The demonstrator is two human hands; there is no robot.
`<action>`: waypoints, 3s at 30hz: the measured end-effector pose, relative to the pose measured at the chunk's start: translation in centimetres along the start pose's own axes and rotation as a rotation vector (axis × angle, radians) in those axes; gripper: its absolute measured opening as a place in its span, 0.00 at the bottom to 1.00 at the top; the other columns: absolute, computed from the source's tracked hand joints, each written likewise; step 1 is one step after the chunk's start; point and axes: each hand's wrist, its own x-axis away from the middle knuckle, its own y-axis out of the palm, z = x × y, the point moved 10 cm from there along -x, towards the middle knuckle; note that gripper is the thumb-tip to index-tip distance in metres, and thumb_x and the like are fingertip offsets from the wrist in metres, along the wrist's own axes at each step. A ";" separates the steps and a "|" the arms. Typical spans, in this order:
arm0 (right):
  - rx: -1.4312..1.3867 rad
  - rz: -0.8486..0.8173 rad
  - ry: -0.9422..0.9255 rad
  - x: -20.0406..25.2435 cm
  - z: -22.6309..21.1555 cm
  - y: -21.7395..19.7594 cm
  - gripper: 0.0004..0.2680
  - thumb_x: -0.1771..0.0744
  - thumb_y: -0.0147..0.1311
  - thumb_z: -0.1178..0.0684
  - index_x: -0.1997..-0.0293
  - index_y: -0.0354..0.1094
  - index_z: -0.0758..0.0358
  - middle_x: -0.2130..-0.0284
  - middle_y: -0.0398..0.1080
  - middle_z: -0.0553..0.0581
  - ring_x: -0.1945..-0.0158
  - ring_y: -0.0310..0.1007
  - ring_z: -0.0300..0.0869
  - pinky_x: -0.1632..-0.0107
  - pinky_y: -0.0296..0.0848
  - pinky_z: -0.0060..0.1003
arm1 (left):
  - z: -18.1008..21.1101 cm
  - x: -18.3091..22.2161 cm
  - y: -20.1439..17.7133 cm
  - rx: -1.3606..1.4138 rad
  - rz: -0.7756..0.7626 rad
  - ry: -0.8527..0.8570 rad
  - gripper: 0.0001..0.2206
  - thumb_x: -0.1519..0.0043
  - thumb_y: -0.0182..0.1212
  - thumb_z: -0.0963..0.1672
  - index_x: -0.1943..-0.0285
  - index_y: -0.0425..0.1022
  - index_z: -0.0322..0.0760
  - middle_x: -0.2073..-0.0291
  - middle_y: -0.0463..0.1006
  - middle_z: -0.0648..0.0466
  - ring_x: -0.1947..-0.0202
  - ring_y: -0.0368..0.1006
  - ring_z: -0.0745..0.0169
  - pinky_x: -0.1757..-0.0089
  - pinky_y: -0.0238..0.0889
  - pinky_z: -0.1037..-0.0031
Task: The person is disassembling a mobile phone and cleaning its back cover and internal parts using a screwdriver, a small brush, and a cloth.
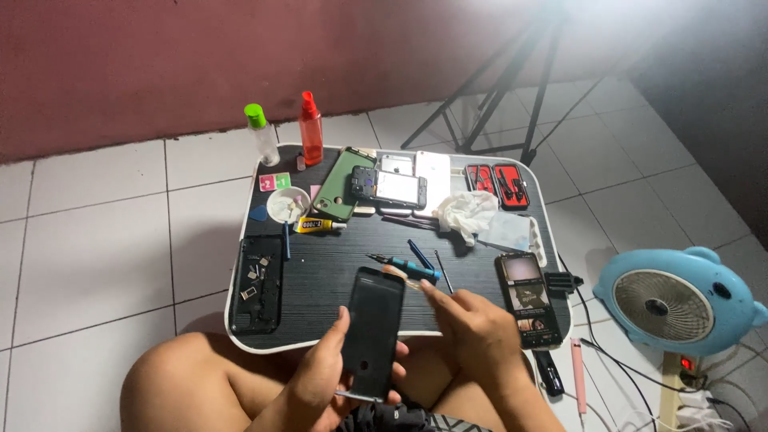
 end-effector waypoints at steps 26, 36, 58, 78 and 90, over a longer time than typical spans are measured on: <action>-0.197 -0.010 0.096 2.8 -2.4 -0.7 0.22 0.44 0.64 0.59 0.45 0.76 0.42 0.70 0.77 0.43 0.77 0.70 0.34 0.75 0.66 0.32 | -0.4 -0.4 2.6 0.040 -0.148 -0.072 0.33 0.32 0.31 0.61 0.36 0.66 0.37 0.65 0.75 0.38 0.76 0.75 0.46 0.73 0.71 0.57; -0.193 -0.105 0.081 3.0 -1.1 0.7 0.17 0.41 0.67 0.53 0.47 0.76 0.42 0.80 0.69 0.43 0.83 0.62 0.34 0.80 0.61 0.33 | 0.2 0.3 1.5 -0.052 -0.011 -0.087 0.37 0.31 0.31 0.59 0.39 0.70 0.20 0.63 0.77 0.36 0.73 0.75 0.53 0.74 0.73 0.62; -0.121 -0.163 0.164 3.9 -1.0 0.5 0.17 0.41 0.66 0.54 0.47 0.77 0.39 0.79 0.71 0.42 0.83 0.66 0.36 0.78 0.66 0.36 | -0.6 -0.1 1.1 -0.049 -0.010 -0.109 0.32 0.31 0.31 0.57 0.32 0.65 0.32 0.54 0.77 0.38 0.71 0.75 0.54 0.76 0.73 0.62; -0.138 -0.030 0.145 3.4 -1.0 0.6 0.21 0.44 0.65 0.57 0.46 0.77 0.42 0.80 0.66 0.44 0.83 0.61 0.37 0.79 0.62 0.37 | -1.8 -1.9 1.4 0.011 -0.129 -0.142 0.34 0.31 0.30 0.58 0.29 0.62 0.30 0.54 0.74 0.37 0.69 0.75 0.51 0.75 0.74 0.59; -0.221 -0.135 0.188 4.2 0.9 2.5 0.23 0.44 0.66 0.56 0.45 0.76 0.40 0.77 0.73 0.43 0.82 0.68 0.38 0.78 0.67 0.36 | -3.2 -5.9 -0.8 0.102 -0.383 -0.157 0.35 0.30 0.25 0.58 0.27 0.57 0.28 0.51 0.72 0.29 0.66 0.76 0.37 0.69 0.76 0.45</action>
